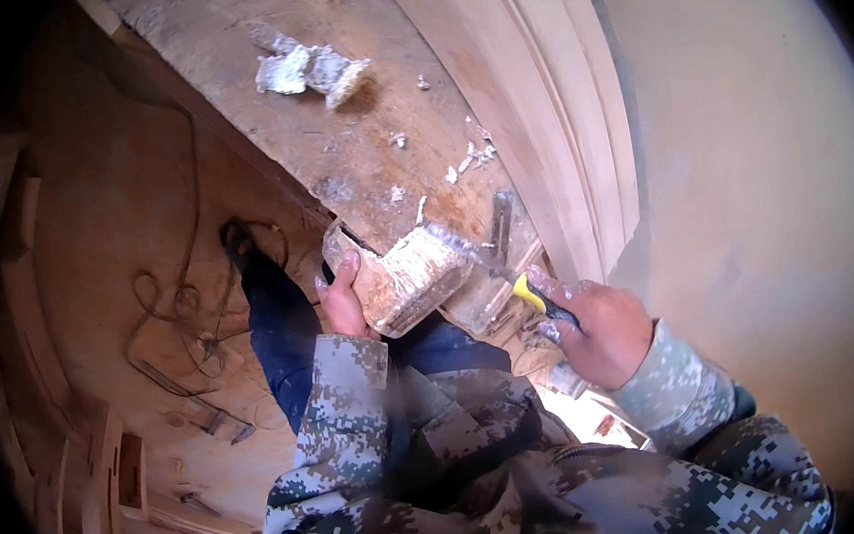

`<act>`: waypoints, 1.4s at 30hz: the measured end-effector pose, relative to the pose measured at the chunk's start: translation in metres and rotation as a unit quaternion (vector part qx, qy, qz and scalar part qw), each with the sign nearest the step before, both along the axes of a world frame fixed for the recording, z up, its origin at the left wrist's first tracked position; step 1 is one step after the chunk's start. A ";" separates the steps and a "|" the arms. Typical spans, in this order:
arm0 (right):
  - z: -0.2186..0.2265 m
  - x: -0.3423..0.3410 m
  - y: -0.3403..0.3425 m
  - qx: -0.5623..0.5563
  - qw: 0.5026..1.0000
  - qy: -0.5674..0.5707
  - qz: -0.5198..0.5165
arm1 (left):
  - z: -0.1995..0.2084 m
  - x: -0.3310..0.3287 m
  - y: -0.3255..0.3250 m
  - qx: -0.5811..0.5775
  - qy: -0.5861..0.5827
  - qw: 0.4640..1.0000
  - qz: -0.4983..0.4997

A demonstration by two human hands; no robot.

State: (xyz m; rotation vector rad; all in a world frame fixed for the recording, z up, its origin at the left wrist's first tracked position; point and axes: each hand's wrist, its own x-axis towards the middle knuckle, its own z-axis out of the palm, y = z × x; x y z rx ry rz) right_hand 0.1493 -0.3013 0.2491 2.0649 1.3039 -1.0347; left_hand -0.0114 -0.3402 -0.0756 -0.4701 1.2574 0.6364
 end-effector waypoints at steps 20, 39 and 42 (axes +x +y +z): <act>-0.014 -0.031 0.066 -0.169 0.985 -0.018 0.017 | -0.003 0.002 -0.007 -0.048 0.007 0.998 -0.036; -0.024 -0.029 0.056 -0.186 0.980 -0.010 -0.066 | 0.009 0.001 0.000 -0.133 0.021 0.988 -0.075; 0.000 -0.025 0.062 -0.163 0.984 -0.022 -0.070 | 0.018 0.002 0.017 -0.133 0.013 0.987 -0.087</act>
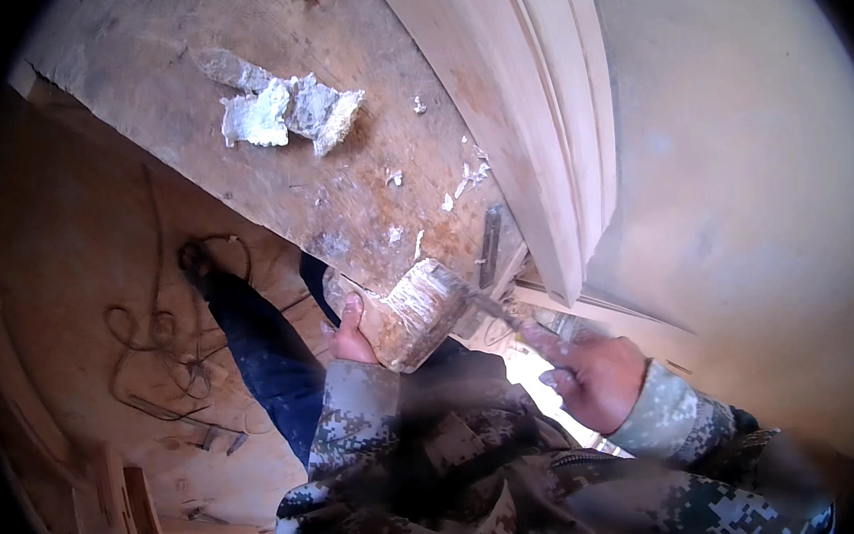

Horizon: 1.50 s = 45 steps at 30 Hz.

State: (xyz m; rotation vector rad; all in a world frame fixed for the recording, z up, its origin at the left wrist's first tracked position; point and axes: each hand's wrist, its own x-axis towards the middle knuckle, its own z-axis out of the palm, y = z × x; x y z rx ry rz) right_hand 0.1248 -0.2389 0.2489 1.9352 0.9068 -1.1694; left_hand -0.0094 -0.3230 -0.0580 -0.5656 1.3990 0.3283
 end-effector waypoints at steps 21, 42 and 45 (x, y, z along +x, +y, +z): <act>-0.022 0.012 0.017 -0.043 0.998 0.035 0.034 | 0.002 0.000 -0.006 -0.010 0.033 0.999 0.040; -0.035 0.044 -0.025 -0.037 0.799 -0.007 -0.600 | -0.011 -0.004 -0.028 0.104 -0.012 0.994 0.026; -0.018 0.049 -0.041 0.029 0.930 0.026 -0.365 | -0.020 -0.005 -0.037 0.059 -0.016 0.997 0.054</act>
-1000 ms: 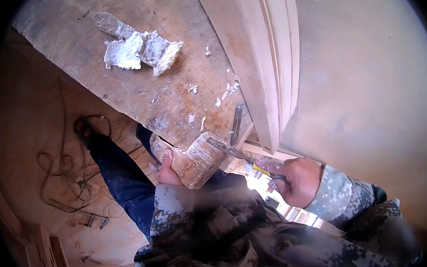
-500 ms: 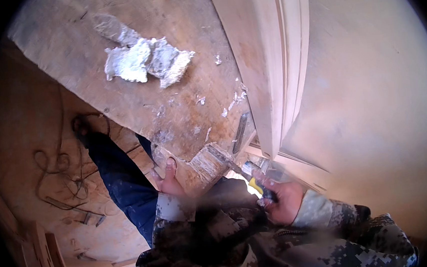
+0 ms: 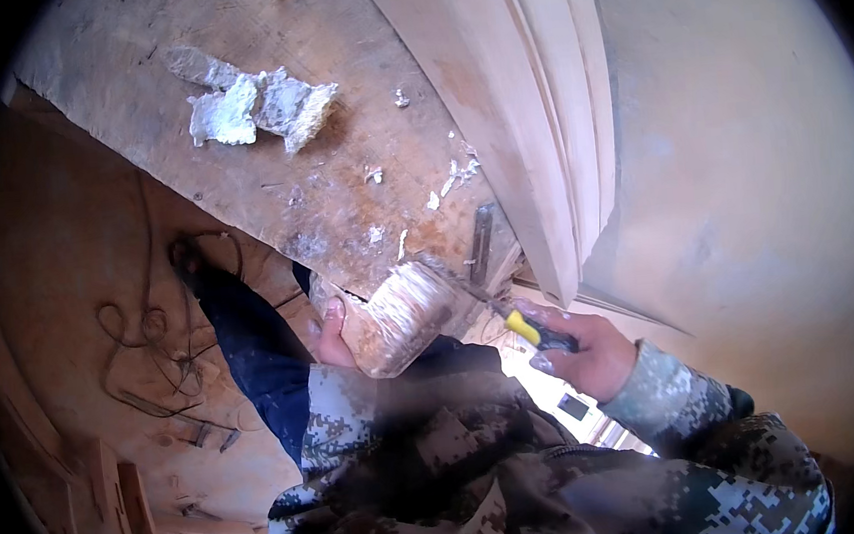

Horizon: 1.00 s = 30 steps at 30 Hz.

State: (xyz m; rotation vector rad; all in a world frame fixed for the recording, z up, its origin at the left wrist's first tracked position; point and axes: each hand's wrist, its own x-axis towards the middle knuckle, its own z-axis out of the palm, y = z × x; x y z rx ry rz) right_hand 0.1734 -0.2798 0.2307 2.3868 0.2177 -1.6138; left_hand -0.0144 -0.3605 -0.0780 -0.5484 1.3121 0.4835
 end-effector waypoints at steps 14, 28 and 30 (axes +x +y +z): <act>0.011 0.016 0.042 -0.045 0.975 0.066 0.209 | 0.016 -0.001 0.025 -0.046 -0.010 0.999 -0.027; -0.025 0.002 0.025 -0.027 0.989 0.066 0.127 | 0.014 -0.001 0.015 -0.071 0.036 0.996 -0.043; -0.024 0.006 0.027 -0.047 0.995 0.057 0.071 | 0.024 -0.002 0.029 -0.076 0.019 0.996 -0.032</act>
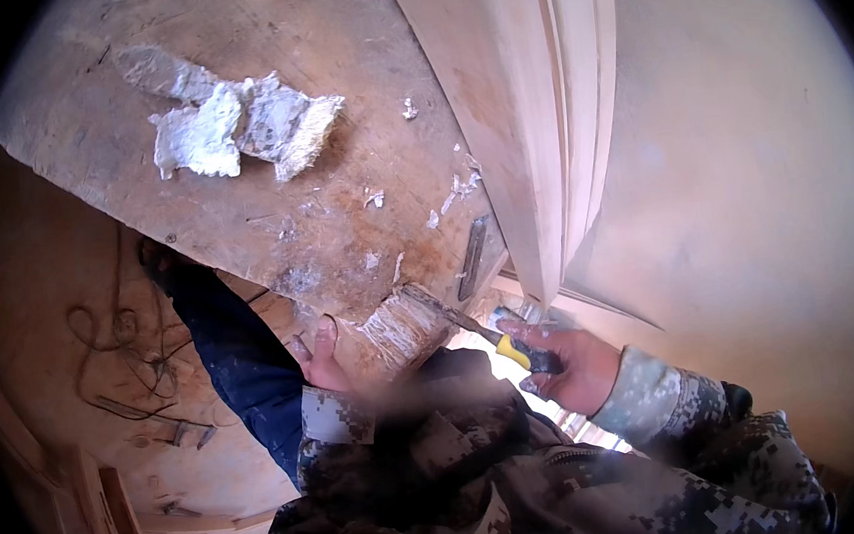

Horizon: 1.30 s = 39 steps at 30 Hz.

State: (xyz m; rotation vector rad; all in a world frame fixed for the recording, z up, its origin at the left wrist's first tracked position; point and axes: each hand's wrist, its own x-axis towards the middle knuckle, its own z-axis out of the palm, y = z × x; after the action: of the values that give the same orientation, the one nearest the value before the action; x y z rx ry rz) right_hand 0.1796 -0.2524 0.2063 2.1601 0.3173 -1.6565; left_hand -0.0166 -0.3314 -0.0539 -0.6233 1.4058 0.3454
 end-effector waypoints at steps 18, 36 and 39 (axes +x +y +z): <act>0.056 0.002 0.029 0.050 0.981 0.003 0.190 | 0.002 0.001 0.010 -0.015 -0.049 0.998 0.023; 0.065 -0.007 0.052 -0.027 0.988 -0.001 0.155 | 0.002 0.000 0.008 -0.047 -0.011 0.999 -0.019; 0.068 -0.005 0.047 -0.007 0.985 0.017 0.173 | 0.011 0.005 0.018 -0.036 -0.002 0.999 -0.035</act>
State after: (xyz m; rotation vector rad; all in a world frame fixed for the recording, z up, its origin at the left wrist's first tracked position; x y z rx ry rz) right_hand 0.1747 -0.2052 0.2747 1.9343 0.6488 -1.4925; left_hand -0.0117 -0.3129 -0.0432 -0.6311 1.4369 0.2381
